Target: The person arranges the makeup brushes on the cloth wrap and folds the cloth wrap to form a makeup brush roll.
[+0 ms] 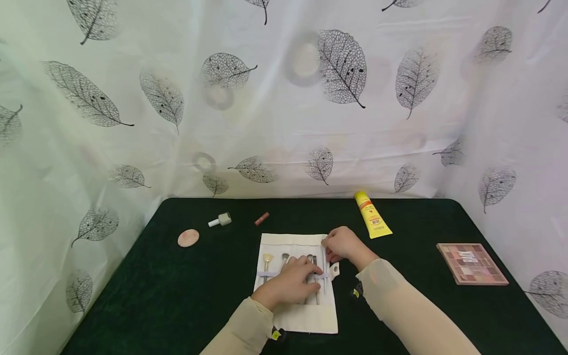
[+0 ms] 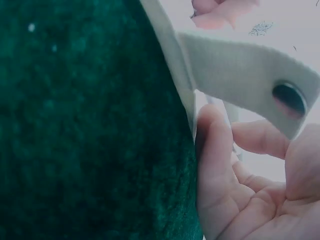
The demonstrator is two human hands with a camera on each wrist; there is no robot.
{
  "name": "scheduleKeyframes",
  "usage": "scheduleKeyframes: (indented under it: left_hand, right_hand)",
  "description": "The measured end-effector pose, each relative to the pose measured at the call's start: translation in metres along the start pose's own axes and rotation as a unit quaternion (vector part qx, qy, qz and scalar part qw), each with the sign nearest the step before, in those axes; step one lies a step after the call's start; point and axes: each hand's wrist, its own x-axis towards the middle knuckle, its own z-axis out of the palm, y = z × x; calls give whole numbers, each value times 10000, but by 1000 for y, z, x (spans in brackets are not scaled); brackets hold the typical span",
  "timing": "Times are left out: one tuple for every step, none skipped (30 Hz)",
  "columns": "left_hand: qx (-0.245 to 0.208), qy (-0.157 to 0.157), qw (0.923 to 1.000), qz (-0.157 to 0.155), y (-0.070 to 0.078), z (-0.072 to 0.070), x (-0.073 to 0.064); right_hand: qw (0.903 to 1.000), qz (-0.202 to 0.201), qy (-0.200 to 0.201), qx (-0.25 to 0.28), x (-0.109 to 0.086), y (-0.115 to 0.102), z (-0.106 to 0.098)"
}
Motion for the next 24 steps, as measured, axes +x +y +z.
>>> scheduleKeyframes:
  left_hand:
    - [-14,-1,10000,-3,0,0,0]
    - [-18,-8,10000,-6,0,0,0]
    - [-27,-13,10000,-7,0,0,0]
    - [-18,-17,10000,-6,0,-1,0]
    - [-19,-28,10000,-5,0,0,1]
    - [-14,-42,10000,-6,0,-1,1]
    - [-9,-56,10000,-3,0,-1,1]
    - [0,-77,10000,-2,0,-1,1]
    - [-1,-91,10000,-3,0,-2,1]
    - [4,-107,9999,-8,0,-2,1]
    - [-12,-128,9999,-13,0,-2,1]
    - [-19,-135,9999,-16,0,-2,1]
    - [-24,-149,9999,-27,-1,-2,1]
    - [-26,-158,9999,-39,-1,-2,1]
    - [-31,-162,9999,-49,-1,-2,1]
    - [-35,-170,9998,-57,-1,-2,1]
    - [-47,-176,9998,-71,-1,-2,1]
    - [-55,-180,9998,-84,-1,-2,1]
    - [-57,-188,9998,-103,-1,-2,1]
    - [-53,-184,9998,-103,-1,-2,1]
    - [-64,-191,9997,-115,0,-2,0]
    - [-67,-192,9997,-112,0,-2,0]
    - [-68,-191,9997,-103,0,-2,0]
    - [-68,-191,9998,-85,0,-2,0]
  right_hand:
    - [10000,-17,-35,-23,-1,0,0]
    - [10000,7,-38,-41,-1,1,0]
    - [10000,0,-54,-78,-2,1,0]
    - [9999,-2,-63,-126,-3,1,1]
    - [9998,-13,-59,-194,-3,1,1]
    - [9996,-16,-53,-265,-4,1,1]
    - [9994,-17,-48,-341,-5,2,1]
    - [9992,6,-26,-396,-5,2,1]
    - [9989,-1,-18,-462,-6,1,2]
    - [9986,11,-9,-520,-7,1,2]
    - [9984,24,1,-567,-8,1,3]
    - [9981,42,-3,-616,-9,1,3]
    - [9977,59,-11,-669,-10,1,4]
    - [9974,76,-26,-714,-11,2,5]
    - [9972,111,-35,-744,-12,1,6]
    - [9970,142,-50,-765,-13,2,6]
    - [9967,158,-72,-796,-13,2,7]
    - [9964,175,-100,-826,-13,3,7]
    - [9962,192,-117,-844,-14,3,8]
    - [9959,196,-131,-869,-13,4,8]
    - [9957,202,-148,-897,-13,4,9]
    - [9953,203,-158,-931,-13,4,9]
    - [9950,206,-172,-961,-13,5,9]
    - [9947,209,-182,-987,-13,5,9]
